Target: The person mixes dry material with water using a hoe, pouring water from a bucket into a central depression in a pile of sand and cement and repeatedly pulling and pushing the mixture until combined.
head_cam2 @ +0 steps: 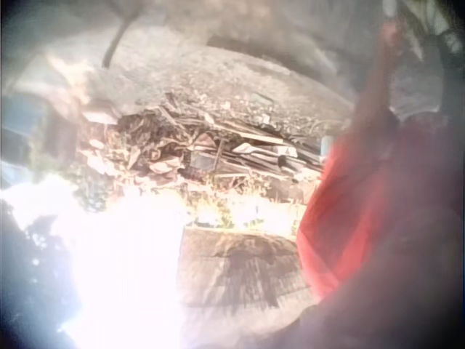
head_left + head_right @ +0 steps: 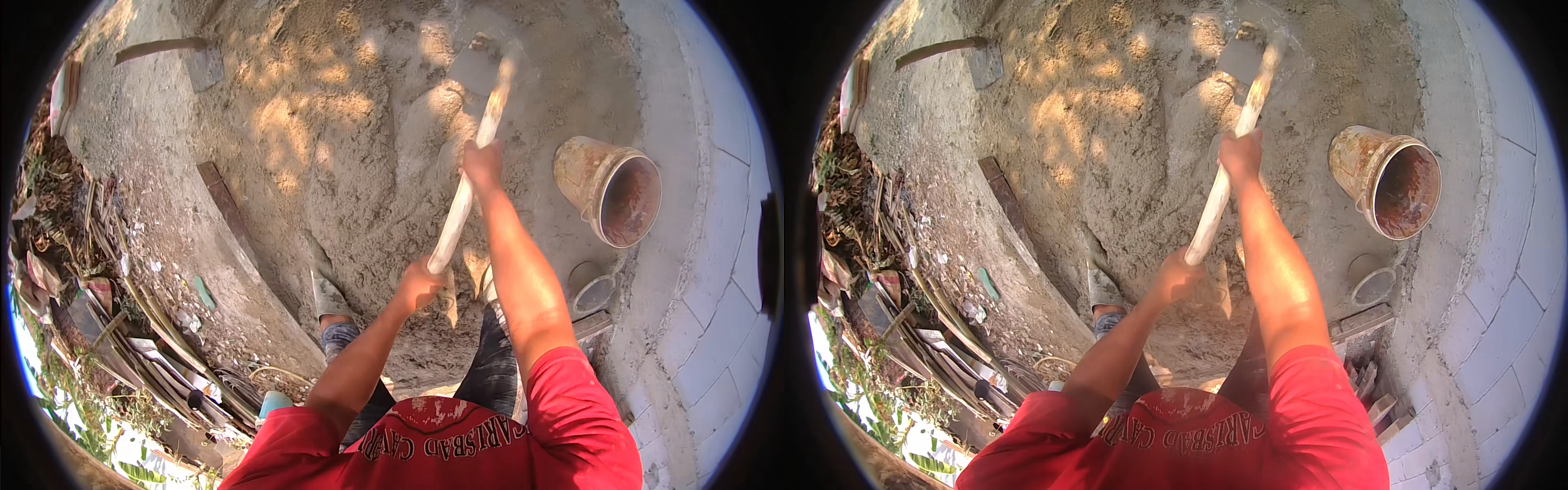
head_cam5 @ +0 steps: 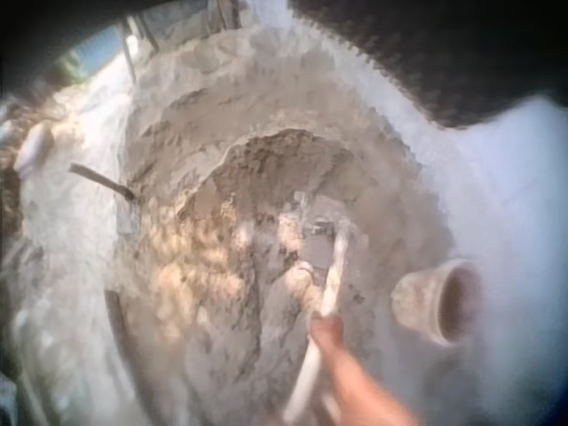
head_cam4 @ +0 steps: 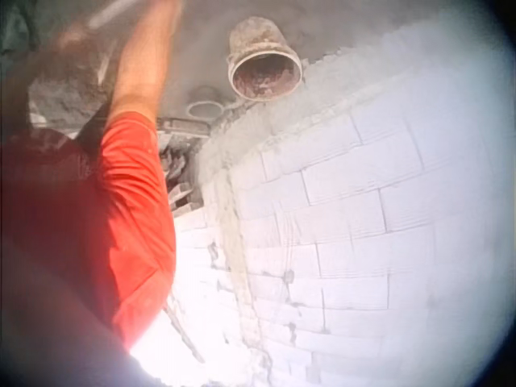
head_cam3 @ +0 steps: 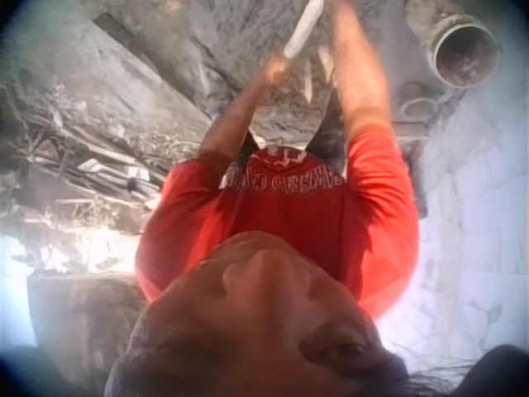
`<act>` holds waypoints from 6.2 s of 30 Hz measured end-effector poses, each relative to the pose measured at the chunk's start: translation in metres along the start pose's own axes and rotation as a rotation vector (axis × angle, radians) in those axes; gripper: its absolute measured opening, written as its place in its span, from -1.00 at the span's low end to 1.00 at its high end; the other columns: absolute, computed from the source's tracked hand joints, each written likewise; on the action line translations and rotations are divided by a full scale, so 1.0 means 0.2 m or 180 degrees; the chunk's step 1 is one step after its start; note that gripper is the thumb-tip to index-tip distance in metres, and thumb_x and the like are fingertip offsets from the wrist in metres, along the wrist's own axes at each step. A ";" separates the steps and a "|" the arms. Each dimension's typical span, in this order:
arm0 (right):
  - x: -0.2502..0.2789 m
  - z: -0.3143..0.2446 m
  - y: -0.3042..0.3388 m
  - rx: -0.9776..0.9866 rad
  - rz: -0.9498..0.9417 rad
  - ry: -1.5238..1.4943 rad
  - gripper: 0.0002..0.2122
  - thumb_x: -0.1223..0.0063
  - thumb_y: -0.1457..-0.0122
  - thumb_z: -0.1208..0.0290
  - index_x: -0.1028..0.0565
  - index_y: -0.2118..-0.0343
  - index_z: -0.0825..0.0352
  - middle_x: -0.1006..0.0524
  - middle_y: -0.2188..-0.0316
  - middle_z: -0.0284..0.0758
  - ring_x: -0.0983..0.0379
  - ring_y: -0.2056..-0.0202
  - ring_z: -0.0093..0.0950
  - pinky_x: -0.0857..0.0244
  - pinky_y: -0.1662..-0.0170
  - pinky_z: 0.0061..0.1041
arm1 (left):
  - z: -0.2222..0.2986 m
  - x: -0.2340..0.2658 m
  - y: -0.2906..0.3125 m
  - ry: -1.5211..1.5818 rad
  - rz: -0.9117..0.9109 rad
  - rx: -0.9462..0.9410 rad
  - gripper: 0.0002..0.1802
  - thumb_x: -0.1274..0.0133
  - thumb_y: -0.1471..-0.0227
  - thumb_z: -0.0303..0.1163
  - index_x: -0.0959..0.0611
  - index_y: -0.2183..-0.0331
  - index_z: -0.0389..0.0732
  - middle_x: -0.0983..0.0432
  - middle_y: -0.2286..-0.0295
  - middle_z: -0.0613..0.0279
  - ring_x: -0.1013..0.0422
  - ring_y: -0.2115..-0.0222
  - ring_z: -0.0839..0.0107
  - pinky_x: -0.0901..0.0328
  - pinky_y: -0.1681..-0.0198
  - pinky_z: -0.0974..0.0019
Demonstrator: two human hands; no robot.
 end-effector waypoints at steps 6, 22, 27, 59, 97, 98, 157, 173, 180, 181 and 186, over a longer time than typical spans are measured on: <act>-0.10 -0.19 -0.48 0.0166 -0.0215 0.1395 -0.48 -0.02 -0.11 0.40 -0.18 -0.07 0.60 -0.55 0.18 0.17 -0.57 0.13 -0.05 -0.42 0.01 -0.20 | 0.29 -0.19 -0.21 0.0382 -0.0078 0.0383 -0.71 -0.18 0.01 -0.42 -0.54 0.22 -0.29 -0.38 0.60 0.36 -0.28 0.68 0.57 -0.21 0.63 0.38; -0.23 1.25 2.35 -0.2507 -0.0317 -0.0832 -0.69 0.02 -0.22 0.54 -0.09 0.12 0.31 -0.36 0.56 -0.25 -0.39 0.68 -0.40 -0.36 0.65 -0.33 | -0.55 0.54 2.20 -0.1759 -0.0094 0.2307 -0.43 -0.29 0.11 -0.10 -0.60 0.12 -0.26 -0.61 0.32 -0.08 -0.53 0.27 0.13 -0.37 0.16 0.12; 0.10 1.16 2.11 -0.2381 -0.0327 -0.1642 -0.69 -0.02 -0.22 0.52 -0.12 0.12 0.25 -0.33 0.59 -0.30 -0.37 0.68 -0.42 -0.35 0.65 -0.33 | -0.54 0.28 2.03 -0.1920 -0.0234 0.1755 -0.52 -0.24 0.11 -0.15 -0.61 0.16 -0.22 -0.60 0.32 -0.17 -0.53 0.22 -0.02 -0.39 0.15 0.03; 0.06 1.37 2.50 -0.1549 -0.0850 0.0683 -0.49 -0.15 -0.05 0.56 -0.15 0.01 0.65 -0.46 0.24 -0.07 -0.50 0.37 -0.35 -0.40 0.46 -0.28 | -0.49 0.54 2.43 -0.3321 -0.0622 0.1634 -0.57 -0.19 0.07 -0.12 -0.54 0.18 -0.11 -0.60 0.52 -0.11 -0.57 0.47 -0.13 -0.44 0.33 -0.17; -0.24 1.08 2.41 -0.1890 -0.1058 0.0268 -0.46 -0.06 -0.13 0.60 0.05 -0.03 0.44 -0.44 0.35 -0.01 -0.52 0.61 -0.27 -0.46 0.56 -0.31 | -0.51 0.58 2.32 -0.2191 -0.0097 0.1881 -0.51 -0.17 0.05 -0.12 -0.56 0.12 -0.21 -0.59 0.33 -0.24 -0.53 0.23 -0.21 -0.39 0.14 -0.16; -0.29 1.28 2.22 -0.1269 -0.0804 0.0035 -0.44 -0.06 -0.13 0.61 0.08 -0.03 0.38 -0.40 0.34 -0.05 -0.49 0.62 -0.32 -0.44 0.59 -0.35 | -0.51 0.59 2.20 -0.2140 -0.0001 0.1882 -0.52 -0.17 0.07 -0.12 -0.55 0.13 -0.19 -0.60 0.31 -0.21 -0.52 0.21 -0.20 -0.39 0.14 -0.15; -0.34 0.93 0.24 -0.1053 -0.0167 -0.0222 -0.64 -0.02 -0.18 0.53 -0.17 0.05 0.53 -0.42 0.57 -0.16 -0.43 0.69 -0.37 -0.35 0.71 -0.34 | -0.48 0.16 0.14 -0.3355 0.0744 0.0401 -0.65 -0.05 0.00 -0.40 -0.40 0.15 -0.26 -0.58 0.41 -0.29 -0.54 0.35 -0.26 -0.42 0.24 -0.20; -0.19 1.37 2.58 -0.2614 -0.1872 -0.1357 -0.81 -0.10 -0.20 0.52 -0.32 0.32 0.51 -0.48 0.47 -0.15 -0.53 0.55 -0.22 -0.50 0.51 -0.23 | -0.15 0.38 2.14 -0.3544 -0.0455 0.2116 -0.50 -0.04 -0.09 -0.01 -0.44 0.04 -0.12 -0.58 0.27 -0.33 -0.52 0.18 -0.24 -0.40 0.09 -0.17; 0.09 1.03 1.11 -0.1559 -0.0152 -0.1745 -0.63 0.02 -0.17 0.54 -0.07 0.07 0.38 -0.39 0.47 -0.18 -0.42 0.62 -0.36 -0.37 0.59 -0.32 | -0.22 0.15 1.08 -0.3862 0.0097 0.0771 -0.59 -0.08 -0.05 -0.13 -0.41 0.13 -0.14 -0.60 0.42 -0.23 -0.56 0.37 -0.22 -0.44 0.29 -0.19; 0.16 0.99 0.77 -0.1300 -0.0119 -0.1785 -0.63 0.03 -0.17 0.54 -0.08 0.04 0.37 -0.39 0.47 -0.18 -0.41 0.63 -0.38 -0.35 0.61 -0.33 | -0.17 0.05 0.75 -0.3877 0.0222 0.0374 -0.62 -0.07 -0.05 -0.20 -0.41 0.13 -0.15 -0.59 0.42 -0.23 -0.56 0.37 -0.22 -0.45 0.30 -0.17; 0.61 0.42 -0.73 -0.0075 0.0348 -0.1451 -0.74 -0.03 -0.20 0.37 -0.37 0.20 0.49 -0.46 0.54 -0.21 -0.47 0.62 -0.38 -0.41 0.57 -0.36 | 0.45 -0.59 -0.51 -0.3712 0.0688 -0.1120 -0.59 -0.13 -0.03 -0.34 -0.40 0.10 -0.24 -0.58 0.39 -0.21 -0.54 0.36 -0.20 -0.45 0.27 -0.13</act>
Point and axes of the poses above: each hand's wrist, its own y-axis away from the middle knuckle, its own x-axis out of the back of the hand, z = x × y, the point moved 4 cm from there along -y, towards the middle knuckle
